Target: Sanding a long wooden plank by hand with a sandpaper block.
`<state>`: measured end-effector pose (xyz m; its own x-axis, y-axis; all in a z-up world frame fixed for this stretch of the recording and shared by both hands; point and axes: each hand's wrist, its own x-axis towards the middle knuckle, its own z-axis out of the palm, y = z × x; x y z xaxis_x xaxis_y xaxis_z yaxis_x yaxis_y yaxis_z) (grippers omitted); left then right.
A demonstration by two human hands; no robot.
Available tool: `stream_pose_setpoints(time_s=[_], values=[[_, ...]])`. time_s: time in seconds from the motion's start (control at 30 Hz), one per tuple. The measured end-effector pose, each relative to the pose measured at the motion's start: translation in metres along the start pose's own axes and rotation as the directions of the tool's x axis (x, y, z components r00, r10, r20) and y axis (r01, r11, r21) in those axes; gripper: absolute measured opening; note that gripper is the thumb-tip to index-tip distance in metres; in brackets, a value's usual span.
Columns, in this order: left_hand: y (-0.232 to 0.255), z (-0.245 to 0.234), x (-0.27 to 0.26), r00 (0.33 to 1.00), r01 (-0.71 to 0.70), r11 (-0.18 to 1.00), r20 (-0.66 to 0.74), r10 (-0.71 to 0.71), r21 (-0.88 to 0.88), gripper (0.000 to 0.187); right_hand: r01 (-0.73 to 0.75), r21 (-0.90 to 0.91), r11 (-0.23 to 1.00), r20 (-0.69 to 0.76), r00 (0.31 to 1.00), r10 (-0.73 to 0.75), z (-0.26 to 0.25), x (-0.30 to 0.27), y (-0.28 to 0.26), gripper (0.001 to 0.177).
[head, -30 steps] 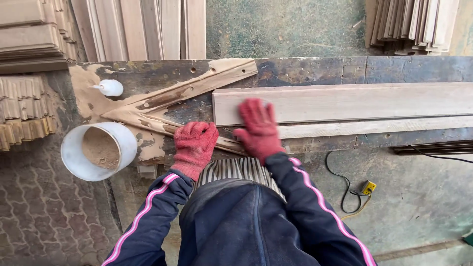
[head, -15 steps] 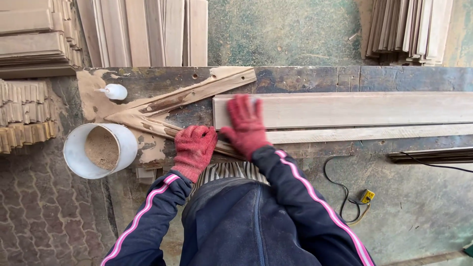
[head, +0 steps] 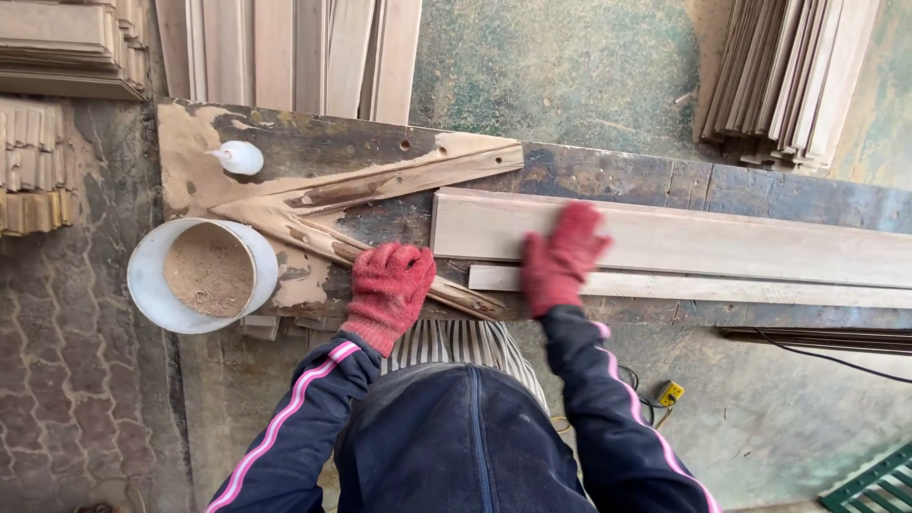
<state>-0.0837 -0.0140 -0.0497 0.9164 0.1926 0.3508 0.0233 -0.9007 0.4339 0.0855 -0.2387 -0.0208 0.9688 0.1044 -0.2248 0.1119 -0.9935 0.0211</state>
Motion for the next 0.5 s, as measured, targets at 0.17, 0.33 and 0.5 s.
stream_pose_setpoints(time_s=[0.17, 0.33, 0.5], values=[[0.008, -0.013, 0.003, 0.998, 0.055, 0.998, 0.023, -0.055, 0.032, 0.026, 0.782, 0.066, 0.62, -0.208, 0.618, -0.758, 0.016, -0.04, -0.128, 0.071], [0.004, -0.007, 0.007, 0.999, -0.033, 0.998, 0.016, 0.032, 0.049, 0.026, 0.47, 0.098, 0.877, -0.057, 0.883, -0.467, 0.0, 0.023, 0.028, 0.079], [0.007, -0.018, 0.009, 0.999, -0.013, 0.999, 0.034, 0.011, 0.053, 0.025, -0.142, 0.08, 0.987, -0.025, 0.989, 0.145, 0.007, 0.071, 0.162, 0.072]])
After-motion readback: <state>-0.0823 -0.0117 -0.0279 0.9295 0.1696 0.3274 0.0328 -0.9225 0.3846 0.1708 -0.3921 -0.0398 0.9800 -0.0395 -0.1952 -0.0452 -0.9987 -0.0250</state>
